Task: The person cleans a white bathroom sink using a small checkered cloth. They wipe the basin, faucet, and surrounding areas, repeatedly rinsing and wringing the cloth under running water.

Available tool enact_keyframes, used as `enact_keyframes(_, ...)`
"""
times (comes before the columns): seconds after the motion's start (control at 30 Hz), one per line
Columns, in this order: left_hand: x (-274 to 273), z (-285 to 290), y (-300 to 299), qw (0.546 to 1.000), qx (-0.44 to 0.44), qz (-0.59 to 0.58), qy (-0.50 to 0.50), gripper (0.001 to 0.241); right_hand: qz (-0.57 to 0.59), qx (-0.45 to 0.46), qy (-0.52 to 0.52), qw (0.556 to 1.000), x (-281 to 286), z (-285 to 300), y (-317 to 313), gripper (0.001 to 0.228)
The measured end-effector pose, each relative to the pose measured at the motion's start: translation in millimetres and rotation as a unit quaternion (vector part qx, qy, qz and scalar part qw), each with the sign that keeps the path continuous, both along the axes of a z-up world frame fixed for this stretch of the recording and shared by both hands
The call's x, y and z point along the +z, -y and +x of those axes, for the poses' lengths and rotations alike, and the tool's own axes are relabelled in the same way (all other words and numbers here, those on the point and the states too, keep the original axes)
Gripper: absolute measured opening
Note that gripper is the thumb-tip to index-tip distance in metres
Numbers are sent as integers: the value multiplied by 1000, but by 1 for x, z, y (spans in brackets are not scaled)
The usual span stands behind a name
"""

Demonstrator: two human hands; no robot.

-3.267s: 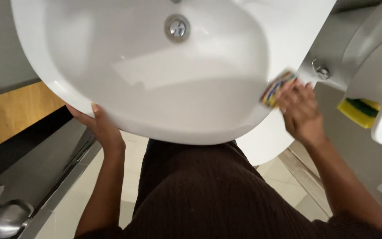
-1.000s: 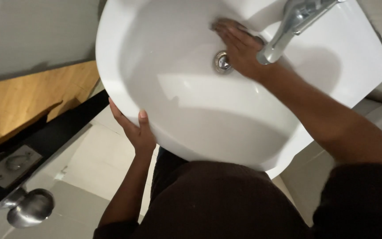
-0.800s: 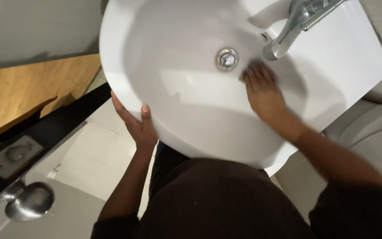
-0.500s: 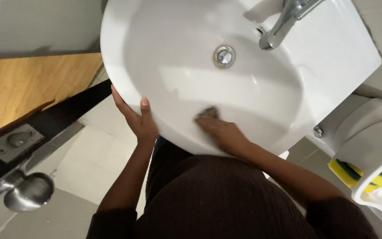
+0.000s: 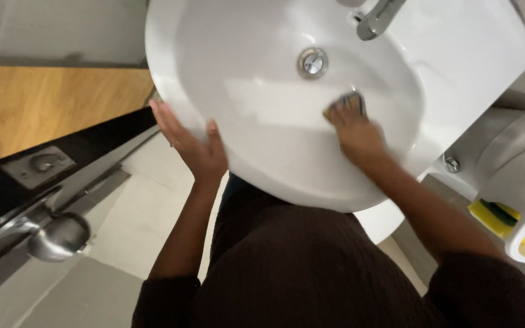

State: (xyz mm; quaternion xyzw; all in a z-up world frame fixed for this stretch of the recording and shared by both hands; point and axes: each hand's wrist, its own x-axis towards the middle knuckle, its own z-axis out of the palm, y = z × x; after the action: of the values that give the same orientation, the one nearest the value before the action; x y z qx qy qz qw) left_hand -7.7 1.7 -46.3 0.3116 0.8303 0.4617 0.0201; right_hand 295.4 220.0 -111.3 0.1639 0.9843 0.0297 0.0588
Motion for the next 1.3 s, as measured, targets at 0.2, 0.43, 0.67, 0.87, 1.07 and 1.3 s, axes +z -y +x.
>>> enact_keyframes(0.2, 51, 26, -51, 867, -392, 97, 291, 68, -340, -176, 155, 911, 94, -8, 54, 37)
enact_keyframes(0.43, 88, 44, -141, 711, -638, -223, 193, 46, -656, -254, -253, 665, 170, -17, 16, 34)
enact_keyframes(0.67, 156, -85, -231, 890, -424, -166, 34, 31, -324, -209, -419, 822, 183, -5, -64, 36)
enact_keyframes(0.87, -9, -142, -342, 944, -157, -72, -279, 31, -146, -327, -350, 866, 107, 19, -126, 64)
enact_keyframes(1.07, -16, -65, -378, 913, -299, -69, -269, 44, -19, -385, -232, 893, 112, -7, -121, 66)
enact_keyframes(1.3, 18, -35, -403, 836, -499, 30, -225, 44, 2, -378, -228, 897, 124, -16, -121, 68)
